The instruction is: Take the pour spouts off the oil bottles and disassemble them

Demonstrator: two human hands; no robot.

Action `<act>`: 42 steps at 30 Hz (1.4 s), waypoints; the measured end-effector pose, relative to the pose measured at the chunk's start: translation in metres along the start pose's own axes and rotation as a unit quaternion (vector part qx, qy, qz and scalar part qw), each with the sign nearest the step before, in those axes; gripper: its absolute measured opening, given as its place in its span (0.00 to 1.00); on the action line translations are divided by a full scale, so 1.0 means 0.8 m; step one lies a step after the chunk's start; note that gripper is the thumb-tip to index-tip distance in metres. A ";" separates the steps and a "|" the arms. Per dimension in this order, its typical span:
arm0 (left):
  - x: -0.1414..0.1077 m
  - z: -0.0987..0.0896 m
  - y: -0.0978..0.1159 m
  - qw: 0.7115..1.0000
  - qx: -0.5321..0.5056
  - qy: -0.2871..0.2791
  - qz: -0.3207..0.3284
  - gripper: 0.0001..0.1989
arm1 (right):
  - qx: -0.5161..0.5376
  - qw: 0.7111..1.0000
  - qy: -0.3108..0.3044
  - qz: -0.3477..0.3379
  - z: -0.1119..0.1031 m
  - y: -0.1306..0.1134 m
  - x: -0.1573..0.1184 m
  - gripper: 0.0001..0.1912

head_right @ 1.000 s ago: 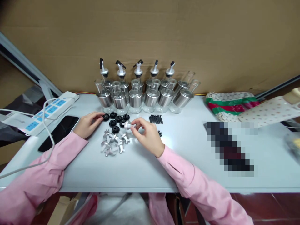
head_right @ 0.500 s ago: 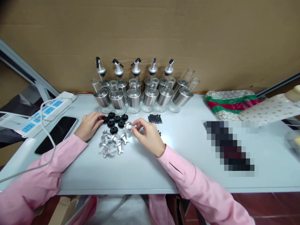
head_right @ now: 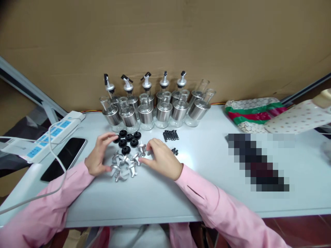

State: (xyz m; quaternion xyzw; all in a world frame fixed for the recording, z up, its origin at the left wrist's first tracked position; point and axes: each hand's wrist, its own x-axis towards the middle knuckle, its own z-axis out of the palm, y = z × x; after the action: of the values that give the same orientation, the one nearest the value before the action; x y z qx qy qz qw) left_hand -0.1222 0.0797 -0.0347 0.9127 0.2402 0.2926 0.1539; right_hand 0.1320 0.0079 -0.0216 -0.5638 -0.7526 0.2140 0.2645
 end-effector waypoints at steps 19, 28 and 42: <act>0.002 0.027 0.034 0.981 0.054 -0.151 0.111 0.46 | 0.164 0.980 -0.060 -0.092 0.016 -0.007 -0.007 0.19; 0.000 0.029 0.032 0.978 0.065 -0.162 0.112 0.43 | 0.132 0.988 -0.060 -0.051 0.018 -0.013 -0.010 0.21; -0.004 0.032 0.027 0.973 0.088 -0.128 0.169 0.37 | 0.117 0.983 -0.133 -0.036 -0.011 -0.005 -0.008 0.29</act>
State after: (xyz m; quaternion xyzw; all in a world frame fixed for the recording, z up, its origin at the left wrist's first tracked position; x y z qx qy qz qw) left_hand -0.1016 0.0562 -0.0470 0.9799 0.0859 0.1725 0.0508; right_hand 0.1359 0.0010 -0.0134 -0.4678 -0.7706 0.3641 0.2341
